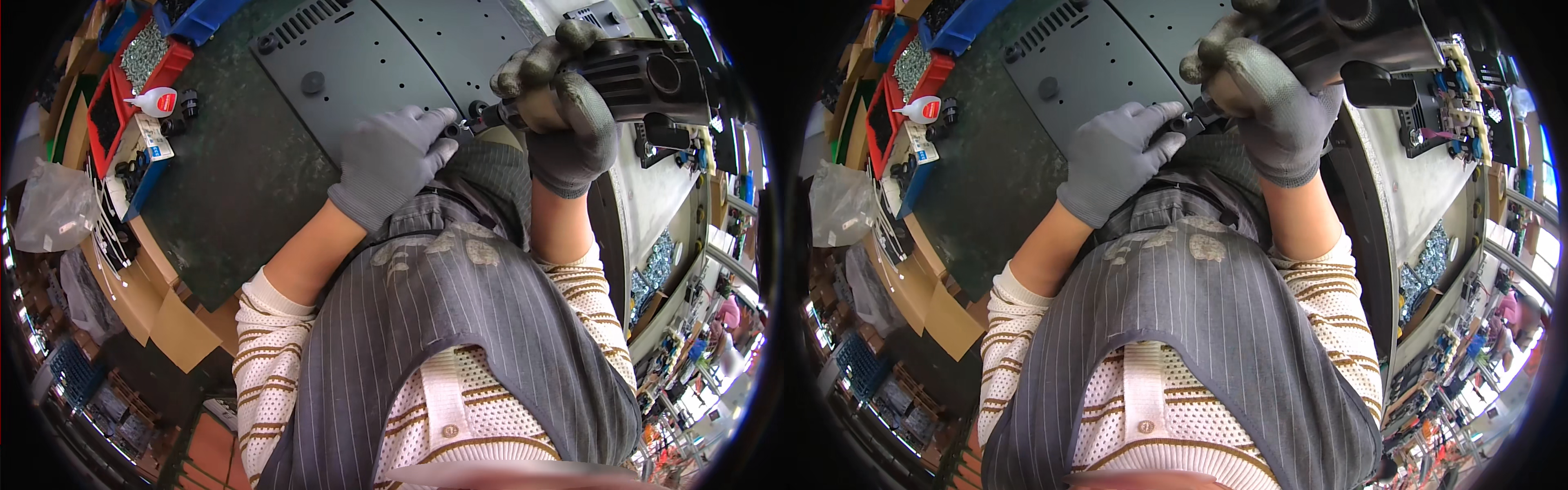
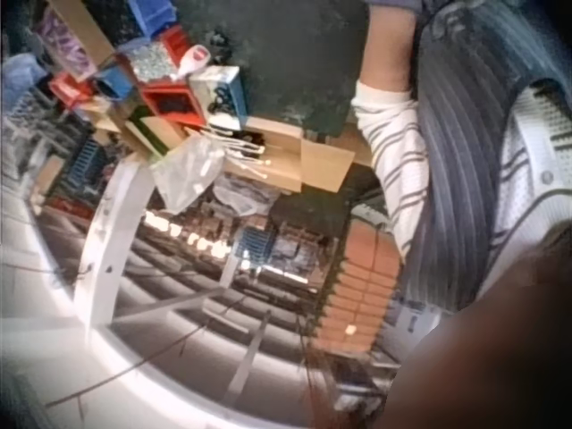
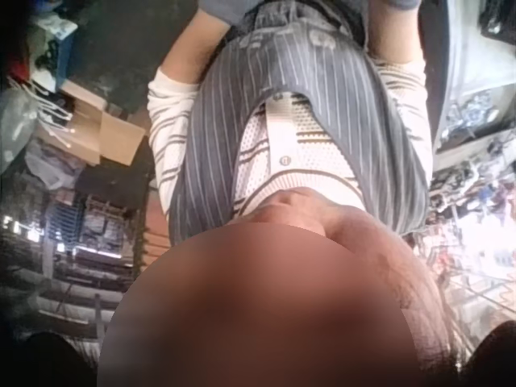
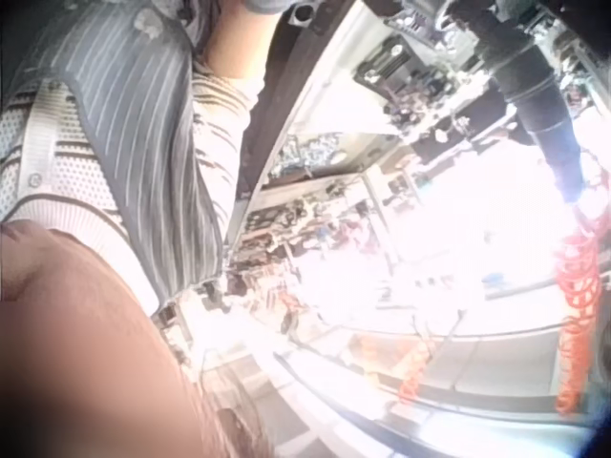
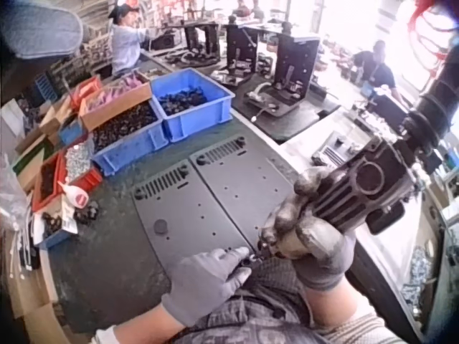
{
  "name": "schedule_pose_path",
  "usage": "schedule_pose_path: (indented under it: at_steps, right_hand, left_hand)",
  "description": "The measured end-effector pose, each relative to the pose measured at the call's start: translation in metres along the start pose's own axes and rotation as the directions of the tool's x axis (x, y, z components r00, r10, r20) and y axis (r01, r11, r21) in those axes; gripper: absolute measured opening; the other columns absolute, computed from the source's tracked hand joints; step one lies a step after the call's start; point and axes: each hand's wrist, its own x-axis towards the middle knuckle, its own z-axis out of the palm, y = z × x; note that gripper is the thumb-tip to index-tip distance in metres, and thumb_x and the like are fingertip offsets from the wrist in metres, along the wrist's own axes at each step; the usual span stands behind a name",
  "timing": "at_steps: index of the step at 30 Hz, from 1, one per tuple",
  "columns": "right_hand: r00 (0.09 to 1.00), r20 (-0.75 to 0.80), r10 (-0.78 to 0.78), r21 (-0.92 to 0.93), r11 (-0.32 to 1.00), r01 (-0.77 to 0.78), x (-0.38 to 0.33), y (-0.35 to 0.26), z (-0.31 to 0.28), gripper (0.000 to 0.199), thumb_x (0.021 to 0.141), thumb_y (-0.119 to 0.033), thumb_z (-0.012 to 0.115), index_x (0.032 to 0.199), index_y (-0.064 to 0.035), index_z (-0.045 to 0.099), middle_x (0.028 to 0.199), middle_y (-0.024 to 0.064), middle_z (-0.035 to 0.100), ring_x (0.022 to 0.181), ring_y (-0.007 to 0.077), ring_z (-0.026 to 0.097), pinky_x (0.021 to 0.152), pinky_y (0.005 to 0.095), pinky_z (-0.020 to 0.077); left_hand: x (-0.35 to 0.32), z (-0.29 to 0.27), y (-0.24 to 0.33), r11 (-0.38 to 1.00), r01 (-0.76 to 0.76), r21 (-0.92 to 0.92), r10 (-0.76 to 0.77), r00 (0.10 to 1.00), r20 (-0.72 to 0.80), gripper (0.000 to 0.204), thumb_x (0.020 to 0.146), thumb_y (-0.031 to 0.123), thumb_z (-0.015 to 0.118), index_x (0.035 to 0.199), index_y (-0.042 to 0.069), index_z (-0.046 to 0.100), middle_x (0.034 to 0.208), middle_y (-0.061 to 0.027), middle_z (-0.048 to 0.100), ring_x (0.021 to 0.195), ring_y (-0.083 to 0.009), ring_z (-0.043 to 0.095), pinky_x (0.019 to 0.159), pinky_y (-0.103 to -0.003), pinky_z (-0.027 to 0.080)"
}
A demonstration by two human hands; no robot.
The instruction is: The recorder assembles components, including fans and switches, into a metal electronics chassis using an air screwdriver.
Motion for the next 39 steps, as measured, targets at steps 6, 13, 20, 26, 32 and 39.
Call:
schedule_pose_path:
  at_steps: [6,13,20,26,32,39]
  right_hand:
    - [0.987,-0.056,0.153,-0.16,0.974,-0.16,-0.002,0.009,0.002,0.042,0.079,-0.005,0.052,0.12,-0.0036,0.044,0.095,0.0121,0.054,0.08,0.0236,0.055,0.07,0.0408,0.0472]
    - [0.968,0.053,0.244,0.022,0.969,-0.246,-0.013,0.03,0.01,0.039,0.082,0.009,0.053,0.113,-0.0132,0.045,0.1,0.0077,0.051,0.087,0.0196,0.055,0.075,0.0361,0.0494]
    - [0.965,0.102,0.241,-0.238,0.948,-0.212,-0.011,0.023,-0.014,0.038,0.076,-0.016,0.065,0.108,-0.0056,0.048,0.087,0.0098,0.05,0.074,0.0209,0.049,0.067,0.0354,0.0431]
    - [0.966,0.069,0.251,-0.228,0.946,-0.23,-0.001,0.028,0.002,0.044,0.076,-0.013,0.064,0.115,-0.0026,0.048,0.084,0.0089,0.052,0.071,0.0203,0.05,0.065,0.0341,0.0438]
    - [0.942,0.185,0.281,-0.156,0.955,-0.254,0.009,0.024,-0.004,0.051,0.077,-0.011,0.066,0.12,-0.0005,0.041,0.082,0.0094,0.053,0.07,0.0205,0.052,0.063,0.035,0.0444]
    - [0.964,0.255,0.072,0.023,0.996,-0.08,0.029,0.002,0.006,0.052,0.077,-0.022,0.055,0.122,-0.0003,0.044,0.084,0.0056,0.044,0.073,0.0181,0.04,0.068,0.0337,0.0324]
  left_hand:
    - [0.005,0.007,-0.003,0.999,0.001,-0.039,-0.002,1.0,-0.012,0.033,0.08,0.04,0.063,0.105,0.019,0.067,0.077,-0.006,0.061,0.068,-0.0256,0.061,0.059,-0.037,0.047]
    - [0.001,0.01,-0.003,0.998,0.047,-0.048,-0.048,0.998,-0.031,0.027,0.08,0.04,0.062,0.096,0.018,0.066,0.082,-0.006,0.061,0.074,-0.0257,0.062,0.062,-0.041,0.048]
    - [0.004,0.011,0.003,0.998,0.06,0.003,-0.06,0.998,0.035,0.027,0.082,0.043,0.058,0.095,0.02,0.063,0.084,-0.0049,0.062,0.08,-0.024,0.064,0.067,-0.04,0.051]
    - [0.007,-0.007,-0.001,0.991,0.131,-0.033,-0.127,0.987,0.101,0.034,0.082,0.039,0.061,0.102,0.012,0.059,0.081,-0.0074,0.061,0.079,-0.0232,0.064,0.066,-0.039,0.051]
    - [0.015,-0.029,-0.044,0.111,0.337,-0.935,-0.405,0.874,0.267,0.027,0.088,0.017,0.051,0.111,0.003,0.052,0.079,-0.0028,0.052,0.06,-0.007,0.045,0.045,-0.021,0.04]
    - [-0.009,-0.037,-0.055,-0.455,0.196,-0.868,-0.309,0.88,0.361,0.025,0.093,0.011,0.042,0.113,0.0,0.052,0.089,-0.006,0.051,0.058,-0.0052,0.041,0.036,-0.013,0.028]
